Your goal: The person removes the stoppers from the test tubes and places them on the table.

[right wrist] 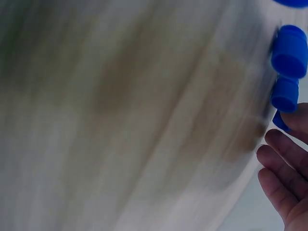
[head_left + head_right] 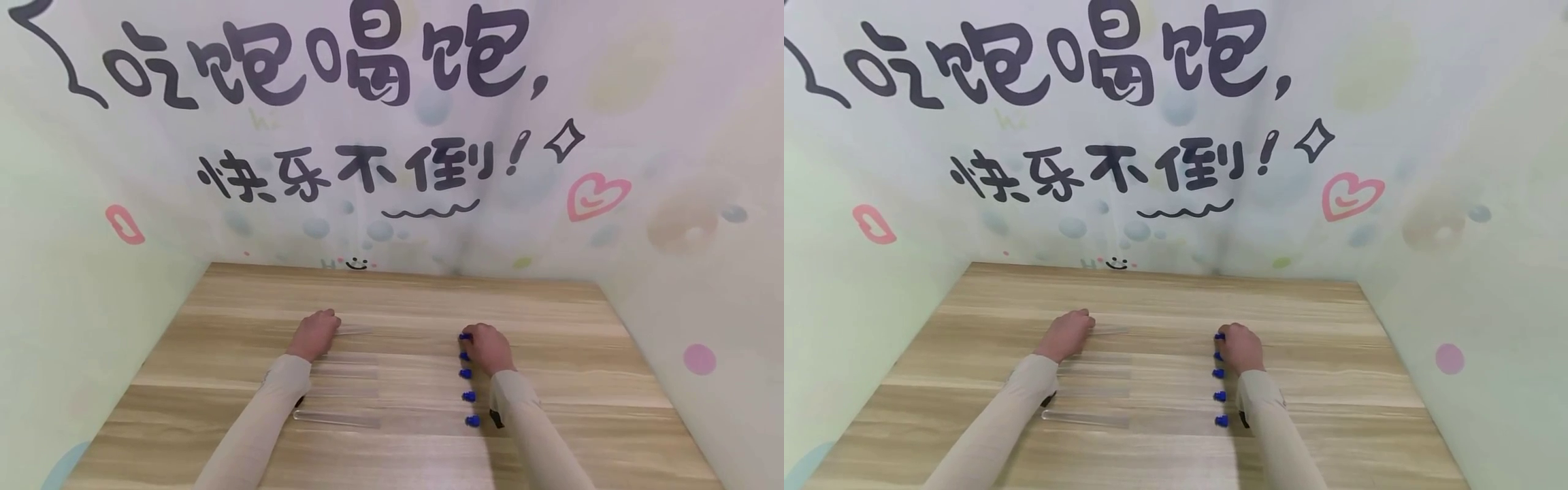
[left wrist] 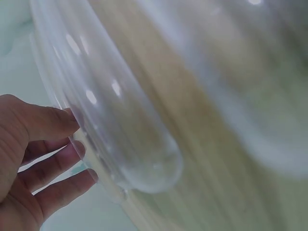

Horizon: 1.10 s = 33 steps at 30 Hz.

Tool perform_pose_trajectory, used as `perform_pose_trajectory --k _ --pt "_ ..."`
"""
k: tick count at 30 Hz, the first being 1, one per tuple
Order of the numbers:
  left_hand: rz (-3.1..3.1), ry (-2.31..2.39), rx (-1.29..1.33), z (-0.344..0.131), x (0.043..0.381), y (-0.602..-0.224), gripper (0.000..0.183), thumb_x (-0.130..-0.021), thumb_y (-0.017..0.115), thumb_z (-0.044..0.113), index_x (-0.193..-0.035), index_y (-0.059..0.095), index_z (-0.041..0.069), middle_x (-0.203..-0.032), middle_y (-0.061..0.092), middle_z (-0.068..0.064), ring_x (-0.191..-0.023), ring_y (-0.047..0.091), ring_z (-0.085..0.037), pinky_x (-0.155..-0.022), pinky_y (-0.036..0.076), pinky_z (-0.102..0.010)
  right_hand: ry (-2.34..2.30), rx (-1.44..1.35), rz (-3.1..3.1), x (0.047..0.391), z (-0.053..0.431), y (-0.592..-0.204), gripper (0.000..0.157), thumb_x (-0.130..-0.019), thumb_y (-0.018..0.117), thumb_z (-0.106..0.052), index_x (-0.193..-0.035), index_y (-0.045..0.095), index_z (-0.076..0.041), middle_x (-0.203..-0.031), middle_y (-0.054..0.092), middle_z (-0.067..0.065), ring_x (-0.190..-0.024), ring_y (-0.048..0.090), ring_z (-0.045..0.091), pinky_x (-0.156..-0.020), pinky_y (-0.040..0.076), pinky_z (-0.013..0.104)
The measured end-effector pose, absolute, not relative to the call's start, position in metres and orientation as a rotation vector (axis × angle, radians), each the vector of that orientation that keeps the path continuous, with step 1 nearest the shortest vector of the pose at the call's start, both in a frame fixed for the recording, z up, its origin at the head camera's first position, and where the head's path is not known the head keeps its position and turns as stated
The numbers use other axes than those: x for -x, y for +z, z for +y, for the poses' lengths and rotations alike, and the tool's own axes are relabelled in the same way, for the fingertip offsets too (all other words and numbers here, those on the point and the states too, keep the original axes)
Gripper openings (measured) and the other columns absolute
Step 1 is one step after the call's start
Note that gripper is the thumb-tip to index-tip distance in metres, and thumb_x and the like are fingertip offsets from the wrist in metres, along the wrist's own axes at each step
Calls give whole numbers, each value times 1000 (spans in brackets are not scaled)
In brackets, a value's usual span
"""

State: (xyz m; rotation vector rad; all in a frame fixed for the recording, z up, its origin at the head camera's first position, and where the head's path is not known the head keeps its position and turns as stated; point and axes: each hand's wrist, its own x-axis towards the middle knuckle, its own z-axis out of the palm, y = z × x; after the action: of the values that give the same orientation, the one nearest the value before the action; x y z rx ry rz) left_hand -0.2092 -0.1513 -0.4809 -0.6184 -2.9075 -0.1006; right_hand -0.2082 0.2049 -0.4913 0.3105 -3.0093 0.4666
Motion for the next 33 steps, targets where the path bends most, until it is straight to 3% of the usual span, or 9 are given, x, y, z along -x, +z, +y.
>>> perform_pose_trajectory --k 23,33 --pt "-2920 -107 595 -151 206 -480 14 -79 66 -11 -80 66 3 -75 57 -11 -70 63 -27 -56 52 -37 500 -324 -3006 209 202 -496 10 -86 66 -7 -94 71 -4 -83 64 12 -69 58 19 -63 51 37" --pt "-2865 -58 604 -152 209 -482 16 -77 69 -5 -89 64 4 -80 59 -11 -73 61 -29 -55 50 -42 490 -335 -2953 209 203 -493 35 -87 66 -16 -116 64 4 -88 64 16 -67 58 21 -69 53 41"
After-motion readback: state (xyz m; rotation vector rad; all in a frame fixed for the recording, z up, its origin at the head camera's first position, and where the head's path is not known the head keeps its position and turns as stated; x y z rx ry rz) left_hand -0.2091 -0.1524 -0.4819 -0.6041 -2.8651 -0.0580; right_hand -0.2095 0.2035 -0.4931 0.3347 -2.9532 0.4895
